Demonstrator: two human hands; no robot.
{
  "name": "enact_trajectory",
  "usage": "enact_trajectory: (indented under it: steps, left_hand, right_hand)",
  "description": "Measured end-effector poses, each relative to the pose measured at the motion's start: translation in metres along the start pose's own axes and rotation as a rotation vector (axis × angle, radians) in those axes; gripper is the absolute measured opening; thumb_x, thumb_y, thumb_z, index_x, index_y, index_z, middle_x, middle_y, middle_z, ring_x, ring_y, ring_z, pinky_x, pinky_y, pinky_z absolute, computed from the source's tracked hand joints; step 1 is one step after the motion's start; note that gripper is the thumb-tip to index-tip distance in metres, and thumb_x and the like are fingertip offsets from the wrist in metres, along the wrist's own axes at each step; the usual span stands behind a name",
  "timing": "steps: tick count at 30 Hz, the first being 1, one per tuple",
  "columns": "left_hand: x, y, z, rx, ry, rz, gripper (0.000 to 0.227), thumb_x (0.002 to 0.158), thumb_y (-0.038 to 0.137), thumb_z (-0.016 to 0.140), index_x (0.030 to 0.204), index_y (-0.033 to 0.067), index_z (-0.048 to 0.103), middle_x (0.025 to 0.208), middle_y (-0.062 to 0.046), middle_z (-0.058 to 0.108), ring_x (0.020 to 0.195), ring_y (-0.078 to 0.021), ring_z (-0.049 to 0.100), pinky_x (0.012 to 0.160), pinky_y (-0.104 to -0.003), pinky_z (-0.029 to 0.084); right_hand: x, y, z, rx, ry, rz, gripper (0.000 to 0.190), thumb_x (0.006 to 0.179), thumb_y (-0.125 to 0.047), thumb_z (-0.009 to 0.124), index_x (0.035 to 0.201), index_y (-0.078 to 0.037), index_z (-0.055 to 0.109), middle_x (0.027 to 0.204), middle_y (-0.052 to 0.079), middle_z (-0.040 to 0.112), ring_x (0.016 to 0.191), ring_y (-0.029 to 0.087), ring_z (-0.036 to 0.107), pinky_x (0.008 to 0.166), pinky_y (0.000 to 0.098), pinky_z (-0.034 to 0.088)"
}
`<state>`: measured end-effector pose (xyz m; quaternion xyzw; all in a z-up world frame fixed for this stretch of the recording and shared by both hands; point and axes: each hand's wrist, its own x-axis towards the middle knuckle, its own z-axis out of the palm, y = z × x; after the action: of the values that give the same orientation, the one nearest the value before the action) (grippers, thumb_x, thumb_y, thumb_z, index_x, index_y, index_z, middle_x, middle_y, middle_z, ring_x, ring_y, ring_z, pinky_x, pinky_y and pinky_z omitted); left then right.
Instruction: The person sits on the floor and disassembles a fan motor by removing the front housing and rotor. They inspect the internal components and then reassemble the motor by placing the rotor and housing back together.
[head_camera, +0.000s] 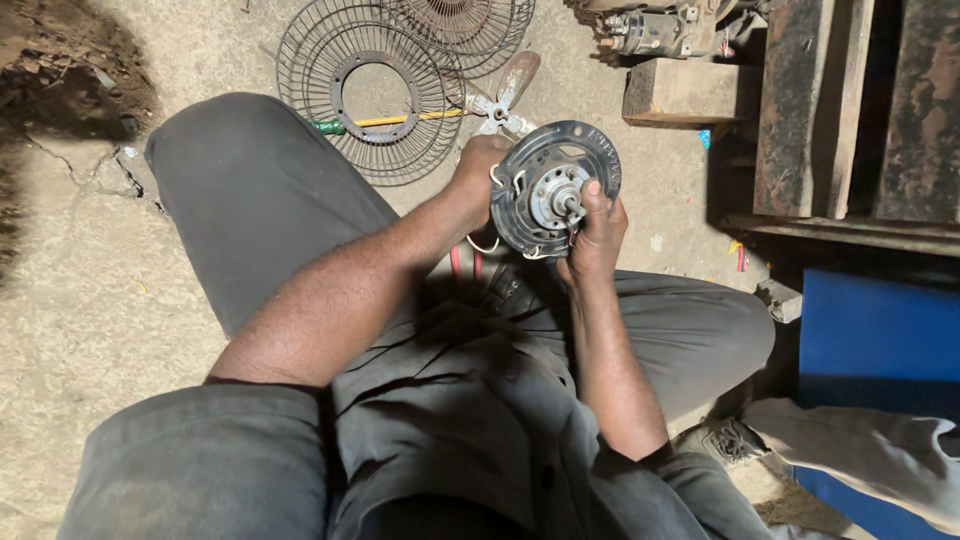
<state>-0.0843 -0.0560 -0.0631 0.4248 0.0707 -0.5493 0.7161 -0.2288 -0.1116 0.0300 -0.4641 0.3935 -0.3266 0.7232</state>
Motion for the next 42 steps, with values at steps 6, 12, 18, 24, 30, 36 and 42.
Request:
enact_trajectory:
  steps: [6,12,18,24,30,36,42]
  left_hand:
    - [-0.001,0.007,-0.002,-0.070,-0.089,0.018,0.016,0.087,-0.001,0.067,0.096,-0.0145,0.071,0.081,-0.018,0.074,0.063,-0.0213,0.070,0.056,-0.033,0.057]
    - [0.005,0.007,0.000,0.116,0.016,-0.077,0.013,0.084,-0.004,0.069,0.093,-0.0138,0.070,0.079,-0.018,0.072,0.060,-0.0221,0.067,0.051,-0.035,0.055]
    - [-0.003,0.010,0.003,0.052,-0.027,-0.087,0.015,0.086,-0.003,0.071,0.096,-0.0137,0.072,0.081,-0.019,0.074,0.061,-0.0226,0.070,0.054,-0.036,0.058]
    - [-0.005,0.016,0.004,0.046,-0.030,-0.127,0.015,0.086,-0.002,0.070,0.095,-0.0138,0.073,0.080,-0.019,0.074,0.059,-0.0226,0.069,0.052,-0.036,0.058]
    - [0.000,0.007,-0.001,-0.005,-0.086,-0.094,0.014,0.086,-0.003,0.068,0.095,-0.0136,0.071,0.079,-0.019,0.073,0.058,-0.0237,0.069,0.052,-0.037,0.059]
    - [-0.005,0.010,0.003,-0.035,-0.064,-0.089,0.014,0.089,-0.004,0.066,0.098,-0.0136,0.071,0.081,-0.019,0.074,0.060,-0.0226,0.070,0.054,-0.035,0.059]
    - [-0.013,0.021,0.009,0.047,-0.016,-0.131,0.016,0.090,-0.002,0.064,0.097,-0.0149,0.071,0.080,-0.019,0.073,0.059,-0.0233,0.070,0.051,-0.036,0.058]
  right_hand:
    - [0.000,0.003,0.000,0.025,-0.011,-0.037,0.057,0.093,-0.035,0.082,0.127,0.005,0.061,0.113,0.014,0.070,0.098,0.021,0.069,0.090,0.0373,0.059]
    - [-0.002,0.000,-0.002,0.018,-0.033,-0.020,0.052,0.093,-0.032,0.079,0.128,0.003,0.062,0.114,0.012,0.071,0.101,0.020,0.069,0.090,0.0360,0.060]
    - [-0.003,-0.004,-0.007,-0.018,-0.064,-0.030,0.052,0.093,-0.031,0.080,0.127,0.004,0.063,0.113,0.012,0.071,0.099,0.019,0.068,0.089,0.0354,0.059]
    - [-0.007,-0.001,-0.002,-0.008,-0.040,-0.061,0.053,0.093,-0.032,0.080,0.128,0.003,0.063,0.115,0.011,0.071,0.100,0.019,0.069,0.091,0.0346,0.058]
    - [-0.008,-0.005,-0.001,0.028,-0.036,-0.031,0.052,0.093,-0.032,0.079,0.127,0.003,0.063,0.113,0.011,0.071,0.099,0.019,0.069,0.090,0.0352,0.059]
    - [-0.013,0.000,-0.001,-0.021,-0.007,-0.098,0.050,0.093,-0.029,0.081,0.126,0.004,0.063,0.113,0.011,0.071,0.099,0.018,0.068,0.089,0.0337,0.059]
    - [-0.015,0.001,0.001,0.014,0.017,-0.091,0.050,0.091,-0.029,0.082,0.123,0.004,0.063,0.110,0.012,0.071,0.096,0.020,0.069,0.087,0.0356,0.060]
